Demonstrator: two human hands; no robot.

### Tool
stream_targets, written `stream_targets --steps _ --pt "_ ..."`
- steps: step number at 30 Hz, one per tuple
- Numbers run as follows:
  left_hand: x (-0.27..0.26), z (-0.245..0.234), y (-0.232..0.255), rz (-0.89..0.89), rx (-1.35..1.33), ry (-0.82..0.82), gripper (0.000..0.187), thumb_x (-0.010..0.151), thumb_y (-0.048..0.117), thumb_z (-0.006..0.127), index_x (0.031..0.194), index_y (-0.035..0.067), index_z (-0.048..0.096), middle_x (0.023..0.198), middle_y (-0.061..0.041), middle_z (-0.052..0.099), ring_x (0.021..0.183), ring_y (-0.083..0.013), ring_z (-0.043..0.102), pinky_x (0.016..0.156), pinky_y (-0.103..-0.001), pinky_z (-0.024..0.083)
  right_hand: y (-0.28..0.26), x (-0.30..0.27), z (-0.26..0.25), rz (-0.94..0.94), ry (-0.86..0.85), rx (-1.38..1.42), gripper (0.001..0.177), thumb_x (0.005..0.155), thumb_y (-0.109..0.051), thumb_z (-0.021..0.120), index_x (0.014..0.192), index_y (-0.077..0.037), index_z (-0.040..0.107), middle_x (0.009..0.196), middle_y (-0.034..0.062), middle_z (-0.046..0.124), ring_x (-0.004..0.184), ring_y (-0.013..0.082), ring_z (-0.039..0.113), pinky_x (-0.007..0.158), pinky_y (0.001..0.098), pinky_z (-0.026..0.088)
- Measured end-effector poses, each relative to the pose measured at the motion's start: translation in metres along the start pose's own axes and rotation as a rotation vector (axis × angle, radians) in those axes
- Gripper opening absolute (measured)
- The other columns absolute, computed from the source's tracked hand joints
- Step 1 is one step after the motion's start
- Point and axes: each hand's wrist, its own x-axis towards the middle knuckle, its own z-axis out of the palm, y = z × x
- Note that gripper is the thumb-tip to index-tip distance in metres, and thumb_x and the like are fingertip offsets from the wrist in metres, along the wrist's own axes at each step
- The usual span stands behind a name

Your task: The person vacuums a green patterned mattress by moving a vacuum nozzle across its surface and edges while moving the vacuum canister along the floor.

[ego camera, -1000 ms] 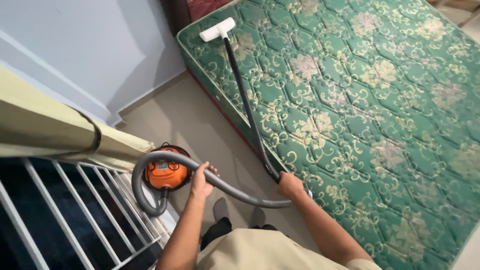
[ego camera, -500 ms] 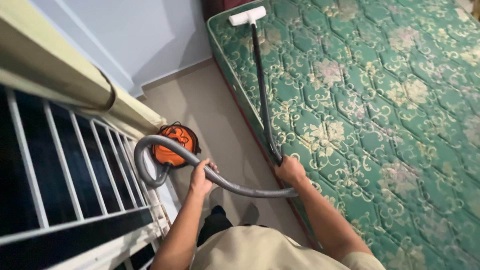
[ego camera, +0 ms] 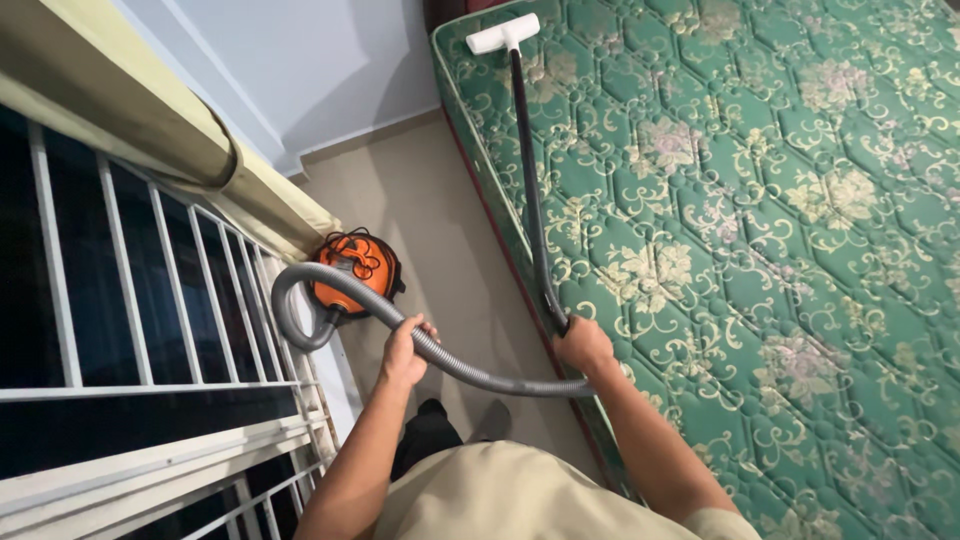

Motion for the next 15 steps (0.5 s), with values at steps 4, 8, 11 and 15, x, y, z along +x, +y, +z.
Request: stream_targets --steps 4,8,11,15 --pt "-0.005 0.004 -0.006 0.009 0.022 0.014 0.013 0.092 0.017 0.067 0.094 0.009 0.057 0.082 -0.004 0.06 0.077 -0.0195 0.062 0.072 -0.04 0.053 0.012 0.004 -0.002 -0.011 0.0 0.027 0.038 0.082 -0.035 0.069 0.112 -0.012 0.074 0.105 0.0204 0.075 0.102 0.0394 0.072 0.092 0.0486 0.058" --pt "-0.008 0.004 -0.01 0.012 0.029 0.01 0.013 0.092 0.016 0.067 0.094 0.008 0.057 0.082 -0.005 0.06 0.076 -0.0204 0.063 0.072 -0.04 0.053 0.033 -0.006 0.02 0.034 -0.02 0.034 0.041 0.082 -0.037 0.071 0.114 -0.012 0.071 0.106 0.0216 0.074 0.102 0.0409 0.071 0.091 0.0495 0.057" --pt "-0.007 0.001 -0.017 0.013 0.046 0.02 0.013 0.091 0.016 0.067 0.094 0.008 0.057 0.082 -0.006 0.061 0.076 -0.0212 0.063 0.071 -0.041 0.053 0.052 -0.021 0.042 0.059 -0.045 0.034 0.041 0.083 -0.038 0.073 0.114 -0.011 0.071 0.106 0.0216 0.074 0.103 0.0403 0.071 0.091 0.0487 0.057" --pt "-0.004 0.0 -0.026 -0.03 0.082 0.055 0.012 0.09 0.017 0.067 0.095 0.009 0.059 0.081 -0.005 0.061 0.075 -0.0213 0.063 0.07 -0.04 0.053 0.063 -0.032 0.05 0.049 -0.088 0.057 0.036 0.083 -0.034 0.071 0.112 -0.013 0.073 0.104 0.0199 0.075 0.103 0.0387 0.072 0.092 0.0467 0.058"
